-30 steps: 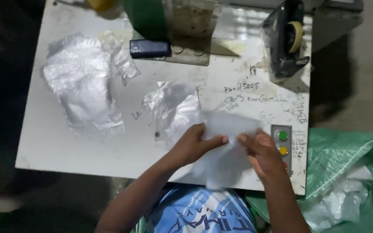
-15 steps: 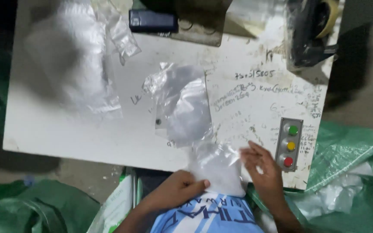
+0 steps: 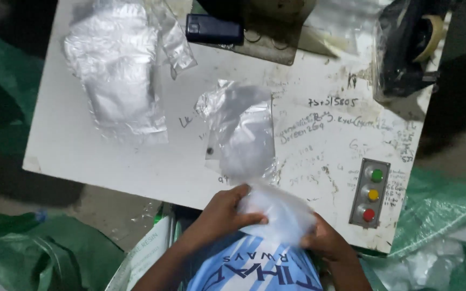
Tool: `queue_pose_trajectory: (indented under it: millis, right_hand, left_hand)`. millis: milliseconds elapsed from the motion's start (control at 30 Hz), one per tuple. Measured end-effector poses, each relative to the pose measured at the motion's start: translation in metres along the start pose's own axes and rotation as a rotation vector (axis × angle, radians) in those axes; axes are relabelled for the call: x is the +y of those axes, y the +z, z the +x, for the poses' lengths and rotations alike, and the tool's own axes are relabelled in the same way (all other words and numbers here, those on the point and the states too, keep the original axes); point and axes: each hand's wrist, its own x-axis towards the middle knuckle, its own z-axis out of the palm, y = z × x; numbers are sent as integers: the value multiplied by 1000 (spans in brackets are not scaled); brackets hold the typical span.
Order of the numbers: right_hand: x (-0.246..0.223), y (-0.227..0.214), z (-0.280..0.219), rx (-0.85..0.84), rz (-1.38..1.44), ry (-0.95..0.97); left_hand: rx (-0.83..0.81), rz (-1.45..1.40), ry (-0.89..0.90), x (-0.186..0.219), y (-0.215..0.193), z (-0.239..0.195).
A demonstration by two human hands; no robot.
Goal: Folding and stacking clear plastic bags on a workbench in a factory setting.
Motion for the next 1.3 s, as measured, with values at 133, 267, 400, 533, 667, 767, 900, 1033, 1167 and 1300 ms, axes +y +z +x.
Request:
queue_pose_trajectory:
  millis: [133,267,400,533,667,767,900,1033,1167,1300]
  right_hand:
    - [-35,62,7,868,-186,203]
    - [-38,90,33,1173,66,-337]
    - [-15,81,27,977,-240,209]
    - [-39,96,23,831,21,-135]
    - [-15,83,6,921,-782,-978]
    - [-34,96,5,736,-649,-241]
    - [-59,109,26,858,-214,282]
    - [-73,127,35,1012,-22,325]
    - [-92,135,37,1120,162,221]
    - [-70,108,34,1034,168,95]
  left_hand:
    - [587,467,462,-12,27,9]
    - [623,70,336,13,38,7]
    - [270,-534,33,35,31,9]
    - [458,-608,30,33,19,6]
    - [529,-487,120,4,30,16]
    - [290,-623,184,24,32,16]
    - [189,-485,332,30,28,12]
    - [346,-337,407,9,-1,11]
    - [1180,-12,362,-24,-85,15]
    - [1220,665,219,-79,-171,20]
